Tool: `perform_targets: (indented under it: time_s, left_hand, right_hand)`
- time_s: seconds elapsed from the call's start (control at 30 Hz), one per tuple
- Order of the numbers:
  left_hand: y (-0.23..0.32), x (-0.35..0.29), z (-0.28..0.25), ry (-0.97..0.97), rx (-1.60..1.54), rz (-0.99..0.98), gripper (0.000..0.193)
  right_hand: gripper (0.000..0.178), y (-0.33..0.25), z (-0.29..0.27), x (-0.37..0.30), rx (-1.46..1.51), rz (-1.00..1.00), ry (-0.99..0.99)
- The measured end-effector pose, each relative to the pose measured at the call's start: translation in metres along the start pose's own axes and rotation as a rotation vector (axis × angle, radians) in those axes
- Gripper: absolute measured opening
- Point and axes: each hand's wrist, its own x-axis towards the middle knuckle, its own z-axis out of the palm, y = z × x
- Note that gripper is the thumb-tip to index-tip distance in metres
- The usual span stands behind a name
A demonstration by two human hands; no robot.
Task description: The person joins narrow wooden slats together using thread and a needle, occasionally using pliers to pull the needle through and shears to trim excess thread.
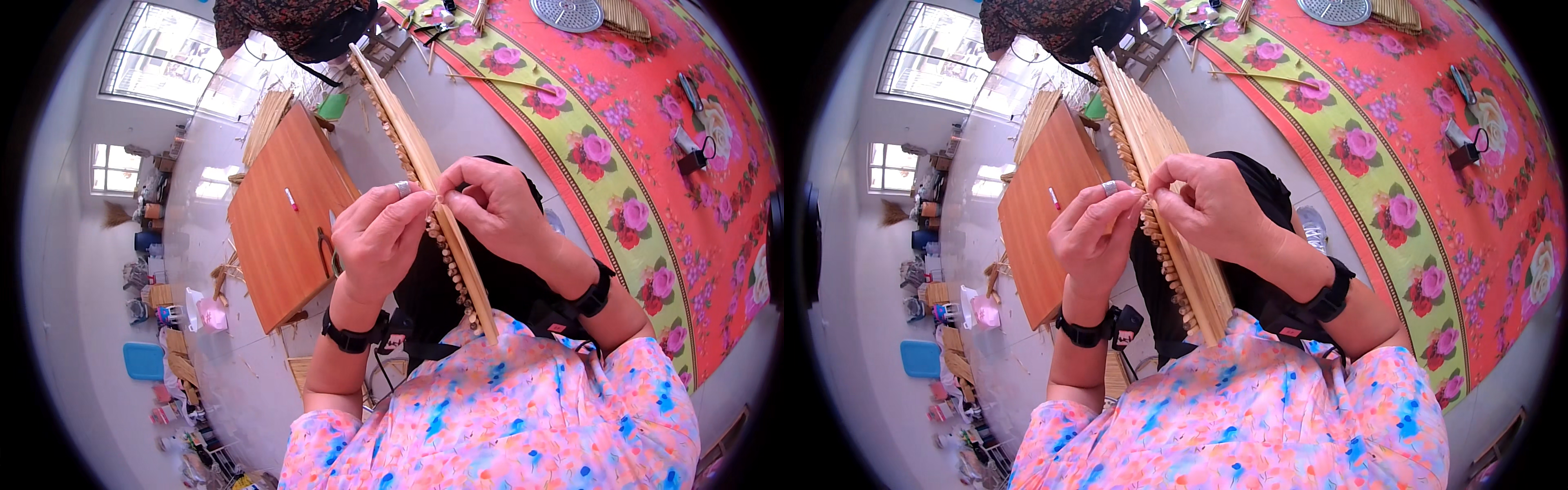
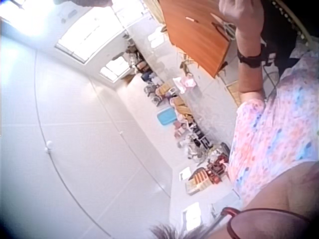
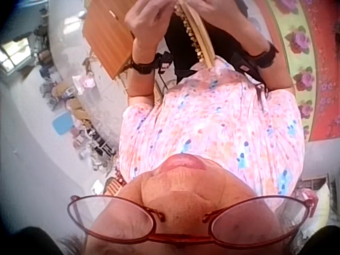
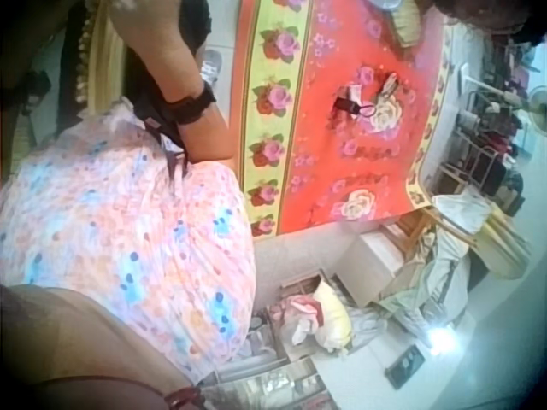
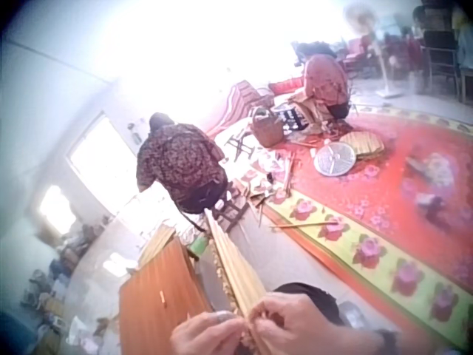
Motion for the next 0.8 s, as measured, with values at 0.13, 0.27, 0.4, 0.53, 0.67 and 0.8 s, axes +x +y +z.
perform_targets:
  time_s: [0.13, 0.27, 0.4, 0.53, 0.67, 0.8]
  left_hand:
    - [0.001, 0.000, 0.000, 0.002, -0.016, -0.027, 0.020]
    - [0.001, 0.000, 0.001, 0.004, -0.019, -0.011, 0.019]
    - [0.003, 0.001, 0.001, 0.009, -0.011, -0.014, 0.019]
    - [0.005, 0.004, -0.001, -0.027, -0.008, -0.055, 0.017]
    - [0.010, 0.004, -0.009, -0.073, -0.051, -0.114, 0.017]
    - [0.016, 0.002, -0.021, -0.151, -0.093, -0.194, 0.016]
  right_hand:
    - [0.011, -0.003, 0.000, 0.000, 0.092, 0.035, -0.007]
    - [0.011, 0.007, 0.001, 0.000, 0.172, 0.017, -0.030]
    - [0.010, 0.014, 0.002, 0.001, 0.130, -0.007, -0.003]
    - [0.010, 0.014, -0.005, 0.001, 0.097, 0.016, 0.000]
    - [0.011, 0.013, -0.014, 0.000, -0.058, 0.010, 0.027]
    - [0.012, 0.015, -0.015, 0.000, -0.178, -0.015, 0.087]
